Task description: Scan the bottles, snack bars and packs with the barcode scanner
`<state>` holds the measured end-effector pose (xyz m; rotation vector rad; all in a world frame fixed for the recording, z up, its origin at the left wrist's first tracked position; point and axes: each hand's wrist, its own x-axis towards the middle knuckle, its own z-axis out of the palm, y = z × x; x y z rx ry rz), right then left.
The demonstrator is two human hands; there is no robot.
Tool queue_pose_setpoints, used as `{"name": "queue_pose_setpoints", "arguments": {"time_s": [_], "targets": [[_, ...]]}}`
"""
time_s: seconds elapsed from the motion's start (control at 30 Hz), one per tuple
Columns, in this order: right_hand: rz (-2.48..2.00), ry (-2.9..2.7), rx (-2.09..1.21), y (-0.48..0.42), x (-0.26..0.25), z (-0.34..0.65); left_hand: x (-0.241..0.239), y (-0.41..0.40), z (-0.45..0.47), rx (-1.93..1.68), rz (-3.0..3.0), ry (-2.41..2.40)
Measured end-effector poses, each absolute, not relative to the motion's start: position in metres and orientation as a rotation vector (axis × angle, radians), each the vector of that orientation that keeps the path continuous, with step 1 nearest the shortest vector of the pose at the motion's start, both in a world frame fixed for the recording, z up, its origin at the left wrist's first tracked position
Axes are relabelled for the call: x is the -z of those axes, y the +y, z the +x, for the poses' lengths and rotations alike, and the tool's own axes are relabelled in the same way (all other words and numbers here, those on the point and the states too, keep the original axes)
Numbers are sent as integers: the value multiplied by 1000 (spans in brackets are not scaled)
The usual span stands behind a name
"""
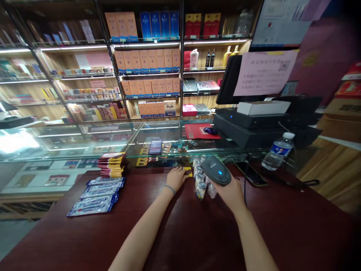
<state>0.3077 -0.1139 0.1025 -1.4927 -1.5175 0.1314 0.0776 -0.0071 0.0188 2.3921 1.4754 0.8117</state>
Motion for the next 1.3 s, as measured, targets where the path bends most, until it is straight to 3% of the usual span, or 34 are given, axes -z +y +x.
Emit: {"name": "queue_pose_setpoints", "arguments": {"time_s": [0.2, 0.57, 0.83, 1.0, 1.3], "targets": [[-1463, -1566, -92, -112, -100, 304, -34, -23, 61, -863, 2339, 1376], [-1469, -1543, -135, -112, -83, 286, -53, -69, -28, -1629, 1403, 1631], [-1397, -1699, -208, -124, -81, 244, -43, -69, -61, -1822, 586, 997], [-1442, -1899, -170, -136, -79, 225, -39, -66, -63, -1888, 376, 761], [-1136, -2239, 48, -134, -77, 223, -33, -64, -69, -1869, 339, 638]]}}
